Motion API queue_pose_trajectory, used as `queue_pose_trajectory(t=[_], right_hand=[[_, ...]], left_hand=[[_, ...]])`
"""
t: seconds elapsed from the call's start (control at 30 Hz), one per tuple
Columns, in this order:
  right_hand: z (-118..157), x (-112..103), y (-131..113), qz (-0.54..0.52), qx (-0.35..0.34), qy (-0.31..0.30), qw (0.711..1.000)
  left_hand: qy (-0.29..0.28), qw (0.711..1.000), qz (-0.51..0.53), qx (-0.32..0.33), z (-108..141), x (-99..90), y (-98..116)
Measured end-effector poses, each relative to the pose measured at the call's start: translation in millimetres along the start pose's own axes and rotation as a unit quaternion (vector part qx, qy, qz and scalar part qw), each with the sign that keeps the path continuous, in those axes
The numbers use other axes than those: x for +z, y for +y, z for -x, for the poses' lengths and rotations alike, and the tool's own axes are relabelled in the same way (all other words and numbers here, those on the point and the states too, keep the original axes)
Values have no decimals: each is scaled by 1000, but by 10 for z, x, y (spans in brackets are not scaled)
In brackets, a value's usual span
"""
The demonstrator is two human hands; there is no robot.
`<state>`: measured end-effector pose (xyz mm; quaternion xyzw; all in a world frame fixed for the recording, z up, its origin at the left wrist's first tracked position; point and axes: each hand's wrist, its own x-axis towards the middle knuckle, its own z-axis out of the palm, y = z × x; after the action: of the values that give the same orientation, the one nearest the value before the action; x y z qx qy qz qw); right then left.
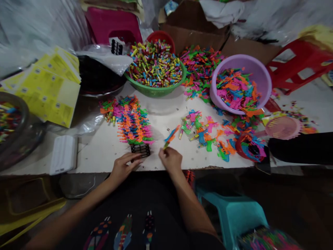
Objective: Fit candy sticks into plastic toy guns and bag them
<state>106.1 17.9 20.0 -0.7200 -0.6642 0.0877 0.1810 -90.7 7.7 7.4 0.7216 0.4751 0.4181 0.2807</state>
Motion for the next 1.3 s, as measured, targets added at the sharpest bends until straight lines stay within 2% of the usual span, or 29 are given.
queue_pose_trajectory(t=[0.07, 0.1, 0.17, 0.23, 0.27, 0.3, 0.33, 0.37, 0.43, 0.5, 0.53, 0.6, 0.63, 0.73, 0.8, 0.87, 0.97, 1.07, 1.23, 1.3], right_hand=[[213, 16, -168, -50, -138, -11, 989], [255, 21, -228, -75, -195, -39, 977], [185, 8, -243, -128, -247, -116, 953], [-65, -39, -94, -158, -180, -151, 959], [-231, -64, 31, -152, -97, -128, 975], [-406, -83, 176, -115, 15, -58, 992], [-574, -92, 326, -59, 116, -4, 992], [-723, -89, 470, -12, 184, 16, 983], [-931, -53, 701, 42, 257, -12, 965], [-1005, 0, 823, 41, 264, -49, 962], [-999, 23, 842, 20, 258, -43, 965], [-925, 50, 804, -75, 241, 29, 967], [-867, 54, 754, -144, 234, 82, 958], [-645, 47, 524, -337, 171, 223, 899], [-478, 53, 352, -385, 112, 253, 880], [-313, 89, 206, -404, 81, 229, 882], [-106, 213, 68, -461, 103, 144, 870], [6, 379, 5, -507, 114, 88, 850], [2, 597, -55, -470, 58, -25, 880], [-21, 657, -70, -454, 47, -35, 889]], left_hand=[[-4, 998, 66, 0, -5, 27, 129], [-7, 997, 81, 1, -10, 30, 164], [-3, 997, 78, -1, -17, 0, 170], [28, 998, 48, -12, -12, -79, 105], [52, 998, 28, -20, -3, -129, 56], [77, 997, 8, -29, 12, -181, 2], [102, 994, -10, -36, 31, -227, -55], [124, 991, -25, -38, 54, -264, -110], [154, 986, -45, -38, 108, -302, -208], [176, 983, -51, -35, 159, -291, -285], [185, 981, -52, -32, 176, -273, -316], [189, 980, -55, -20, 188, -220, -369], [183, 981, -56, -11, 181, -191, -392], [158, 986, -59, 11, 117, -103, -456], [161, 984, -72, 18, 60, -56, -489], [164, 982, -93, 16, 15, -25, -513], [156, 981, -118, 3, -2, -3, -536], [165, 979, -120, -26, 26, 17, -559], [173, 978, -110, -48, 41, 53, -585], [172, 976, -128, -38, 26, 50, -581]])
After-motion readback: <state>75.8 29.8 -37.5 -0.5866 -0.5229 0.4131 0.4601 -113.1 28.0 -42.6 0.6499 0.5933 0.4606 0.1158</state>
